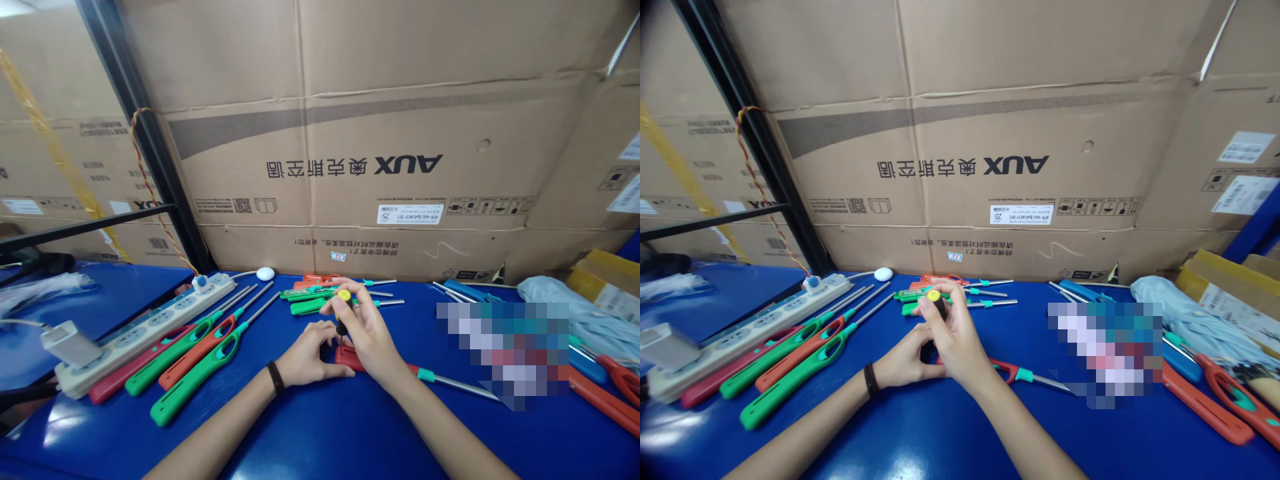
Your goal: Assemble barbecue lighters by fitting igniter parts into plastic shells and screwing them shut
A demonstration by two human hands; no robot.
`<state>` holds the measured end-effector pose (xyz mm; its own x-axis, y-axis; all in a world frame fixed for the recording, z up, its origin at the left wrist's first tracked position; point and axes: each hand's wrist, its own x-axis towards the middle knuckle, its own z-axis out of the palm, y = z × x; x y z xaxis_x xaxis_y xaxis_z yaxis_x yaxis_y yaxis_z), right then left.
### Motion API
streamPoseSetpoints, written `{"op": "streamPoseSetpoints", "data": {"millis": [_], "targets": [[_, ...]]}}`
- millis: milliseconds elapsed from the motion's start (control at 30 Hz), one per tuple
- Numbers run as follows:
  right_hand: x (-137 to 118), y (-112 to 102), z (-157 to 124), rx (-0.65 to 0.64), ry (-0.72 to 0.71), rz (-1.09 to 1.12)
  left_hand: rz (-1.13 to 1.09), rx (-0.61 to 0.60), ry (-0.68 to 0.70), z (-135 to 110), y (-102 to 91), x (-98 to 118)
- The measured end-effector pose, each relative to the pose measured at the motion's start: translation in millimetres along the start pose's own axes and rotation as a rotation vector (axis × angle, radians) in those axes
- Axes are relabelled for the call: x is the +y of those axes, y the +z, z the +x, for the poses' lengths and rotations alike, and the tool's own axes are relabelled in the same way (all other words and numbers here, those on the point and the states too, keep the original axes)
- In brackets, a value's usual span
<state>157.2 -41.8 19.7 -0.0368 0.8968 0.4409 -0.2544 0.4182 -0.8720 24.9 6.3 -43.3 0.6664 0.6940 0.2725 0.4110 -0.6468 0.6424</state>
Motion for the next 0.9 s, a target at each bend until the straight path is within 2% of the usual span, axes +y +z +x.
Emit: {"op": "streamPoseSetpoints", "data": {"millis": [100,200,300,400,533,700,767,900], "targets": [[-1.0,-0.1,-1.5,-0.017,0.048,0.090,0.020,0.015,0.020,0.3,-0.6,1.0],[-2.2,-0.9,-2.5,-0.048,0.067,0.048,0.041,0.013,0.030,0.4,-0.7,0.5],[-2.4,0.0,-1.8,0.002,0.016,-0.016,0.037,0.014,0.023,0.2,-0.3,-0.5],[-0.7,1.2,-2.3,0.064,0.008,0.017,0.040,0.008,0.012,0.2,-0.3,-0.8],[1.0,0.3,-3.4,-0.005,0.048,0.014,0.047,0.000,0.021,0.5,-0.6,-0.7],[1.1,-0.1,-0.8,0.065,-0.059,-0.071,0.032,0.009,0.010,0.1,0.2,-1.8],[1.7,-1.0,-0.8,0.084,-0.060,-0.076,0.020,0.004,0.013,0.2,0.2,-1.7],[1.6,-4.1,-1.2,0.011,0.017,-0.009,0.035,0.000,0.015,0.6,-0.9,-0.3]]}}
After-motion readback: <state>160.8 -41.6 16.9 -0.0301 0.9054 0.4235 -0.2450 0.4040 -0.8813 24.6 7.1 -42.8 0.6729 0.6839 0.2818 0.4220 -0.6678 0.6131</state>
